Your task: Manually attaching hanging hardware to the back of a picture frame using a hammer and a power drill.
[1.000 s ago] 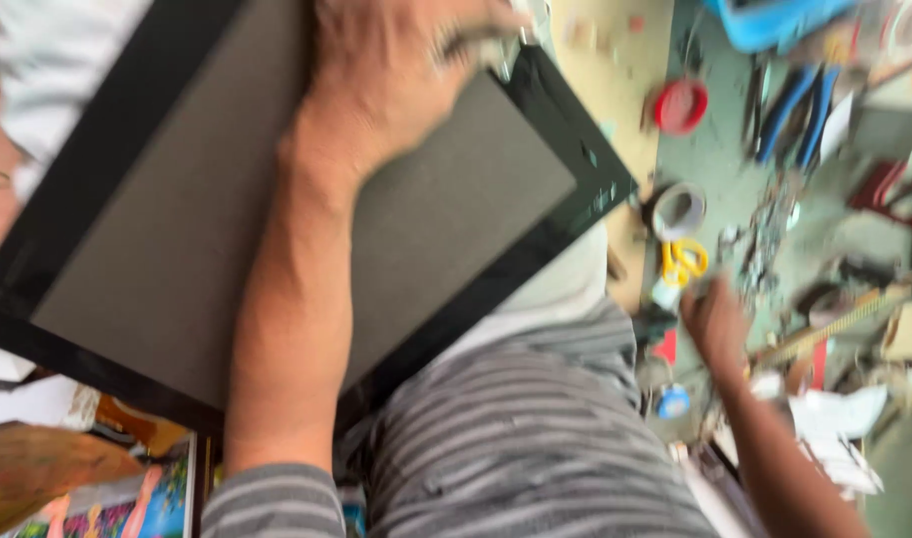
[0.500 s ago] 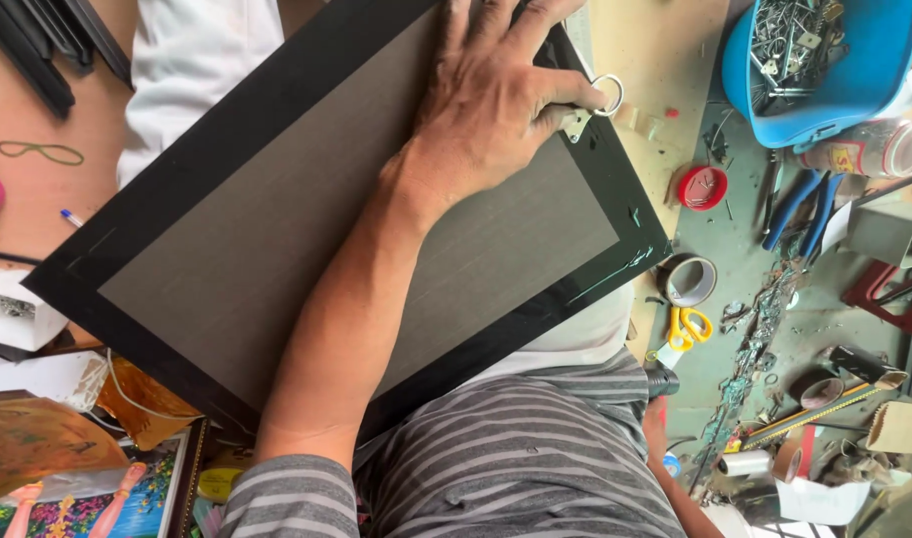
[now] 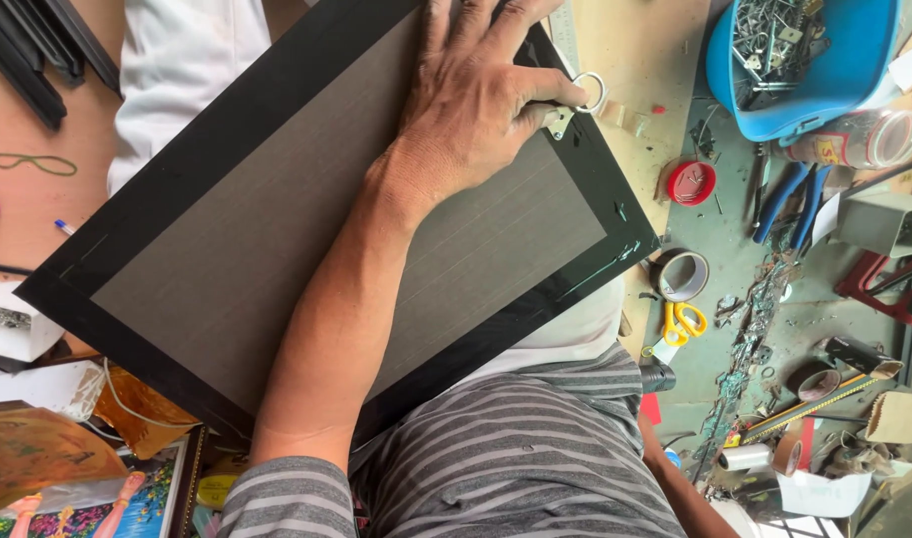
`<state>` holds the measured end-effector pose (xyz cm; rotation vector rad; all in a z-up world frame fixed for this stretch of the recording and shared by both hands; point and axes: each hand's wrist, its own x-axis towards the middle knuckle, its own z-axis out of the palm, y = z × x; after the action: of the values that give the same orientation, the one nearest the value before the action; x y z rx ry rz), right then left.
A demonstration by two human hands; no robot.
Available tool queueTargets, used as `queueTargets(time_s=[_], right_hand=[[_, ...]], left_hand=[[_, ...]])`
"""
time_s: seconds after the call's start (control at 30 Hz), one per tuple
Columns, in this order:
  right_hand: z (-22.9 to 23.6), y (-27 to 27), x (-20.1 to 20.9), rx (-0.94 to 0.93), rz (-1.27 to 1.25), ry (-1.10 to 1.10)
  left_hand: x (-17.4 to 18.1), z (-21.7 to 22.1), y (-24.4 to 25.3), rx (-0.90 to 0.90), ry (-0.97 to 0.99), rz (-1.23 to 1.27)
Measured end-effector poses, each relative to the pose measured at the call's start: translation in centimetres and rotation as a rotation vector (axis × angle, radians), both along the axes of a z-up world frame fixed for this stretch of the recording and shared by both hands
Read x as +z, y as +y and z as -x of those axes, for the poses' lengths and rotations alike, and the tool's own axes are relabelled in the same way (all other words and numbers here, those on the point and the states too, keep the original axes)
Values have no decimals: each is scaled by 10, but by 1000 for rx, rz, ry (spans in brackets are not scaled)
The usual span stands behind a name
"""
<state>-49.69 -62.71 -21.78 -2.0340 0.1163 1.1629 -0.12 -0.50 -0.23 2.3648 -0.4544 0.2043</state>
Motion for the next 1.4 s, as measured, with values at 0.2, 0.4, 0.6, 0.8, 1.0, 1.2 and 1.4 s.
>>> queueTargets(time_s=[0.2,0.4,0.6,0.8,1.0,1.2,1.4], right_hand=[[7,-20,-28,-15,76,28],[11,-10,-10,522,514,-216],[-25,16,33,1016,864,-458],[-162,145,135,1440,954,-218],[-91,51,13,274,335,-442],[-161,128,105,366,360,-330],[-223,157,176,499,399,-517]], left_hand=[[5,0,-1,6,34,-9],[-2,-1,0,4,-40,9],[-5,1,-3,25,-27,12],[-5,1,-2,19,-32,3],[-10,2,-4,20,-4,29],[-7,1,-6,53,-92,13],[-12,0,-6,34,-74,27]])
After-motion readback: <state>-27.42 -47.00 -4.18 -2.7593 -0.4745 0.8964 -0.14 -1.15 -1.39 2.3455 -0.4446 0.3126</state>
